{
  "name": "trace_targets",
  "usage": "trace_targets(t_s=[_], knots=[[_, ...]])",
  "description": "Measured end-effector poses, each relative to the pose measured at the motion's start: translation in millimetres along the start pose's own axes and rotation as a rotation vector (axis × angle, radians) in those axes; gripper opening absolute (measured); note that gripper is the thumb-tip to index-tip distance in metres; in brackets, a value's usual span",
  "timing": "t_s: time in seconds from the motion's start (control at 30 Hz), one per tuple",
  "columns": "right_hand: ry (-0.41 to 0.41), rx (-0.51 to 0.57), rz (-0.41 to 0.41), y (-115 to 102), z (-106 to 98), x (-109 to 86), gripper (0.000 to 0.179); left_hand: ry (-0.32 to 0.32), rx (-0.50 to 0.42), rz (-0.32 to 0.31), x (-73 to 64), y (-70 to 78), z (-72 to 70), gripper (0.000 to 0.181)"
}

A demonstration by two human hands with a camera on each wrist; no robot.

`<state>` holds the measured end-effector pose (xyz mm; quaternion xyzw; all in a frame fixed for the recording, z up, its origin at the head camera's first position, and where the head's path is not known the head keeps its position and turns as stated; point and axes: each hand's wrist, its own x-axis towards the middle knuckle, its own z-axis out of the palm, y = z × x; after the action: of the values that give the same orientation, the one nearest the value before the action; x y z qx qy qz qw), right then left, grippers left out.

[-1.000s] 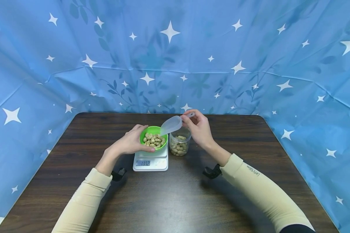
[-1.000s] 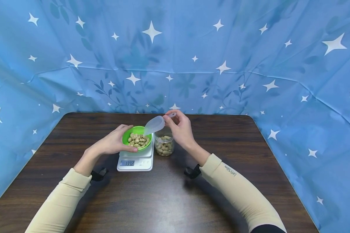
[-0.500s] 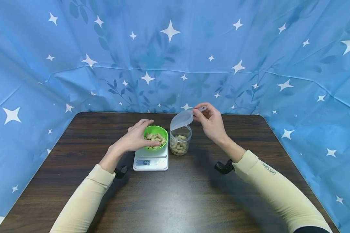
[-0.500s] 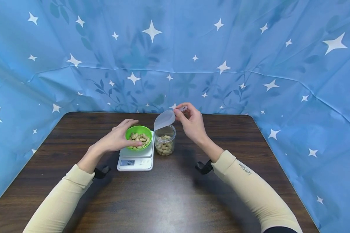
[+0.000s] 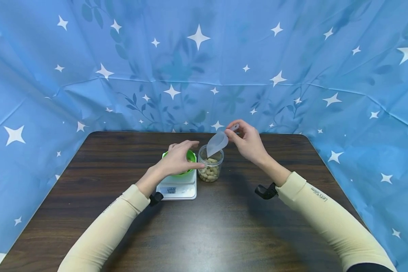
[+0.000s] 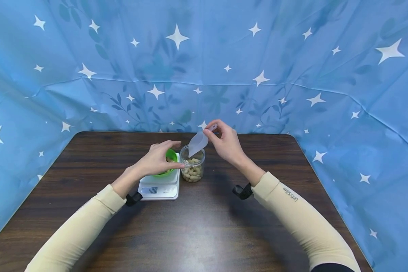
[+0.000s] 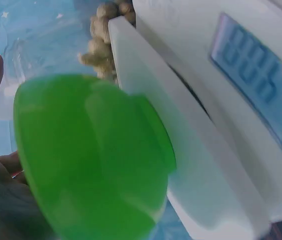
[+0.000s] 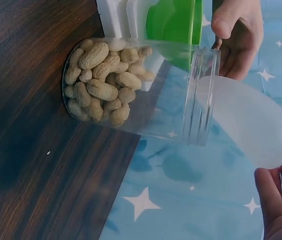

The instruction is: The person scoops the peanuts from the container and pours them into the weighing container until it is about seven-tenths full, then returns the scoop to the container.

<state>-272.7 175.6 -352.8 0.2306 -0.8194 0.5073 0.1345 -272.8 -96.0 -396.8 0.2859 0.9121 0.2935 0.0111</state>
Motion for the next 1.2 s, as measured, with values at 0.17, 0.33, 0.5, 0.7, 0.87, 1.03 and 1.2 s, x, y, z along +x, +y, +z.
trace_targets(t_s=[0.17,0.33,0.5,0.7,0.87,1.03,1.2], knots=[[-0.046,-0.164,-0.027,0.3,6.2,-0.1,0.019,-0.033,0.018,-0.016,6.7,5.5,8.8,0.093],[-0.116,-0.256,-0.102,-0.7,12.4,1.2,0.016,-0.040,0.017,-0.005,10.7,7.1,14.0,0.094],[-0.213,-0.311,-0.201,-0.4,18.6,3.0,0.012,-0.035,0.013,0.007,13.8,8.2,16.0,0.091],[-0.311,-0.410,-0.261,-4.3,27.8,3.4,0.010,-0.031,0.013,0.011,14.3,9.1,16.5,0.085],[-0.352,-0.523,-0.275,-10.4,33.8,2.5,0.012,-0.036,0.004,0.005,14.8,8.9,16.7,0.082],[-0.407,-0.589,-0.243,-14.5,38.1,2.1,0.011,-0.039,-0.004,0.002,15.2,8.5,17.1,0.080],[-0.466,-0.541,-0.217,-12.8,42.9,3.4,0.008,-0.040,-0.012,-0.002,15.2,7.9,16.9,0.080]])
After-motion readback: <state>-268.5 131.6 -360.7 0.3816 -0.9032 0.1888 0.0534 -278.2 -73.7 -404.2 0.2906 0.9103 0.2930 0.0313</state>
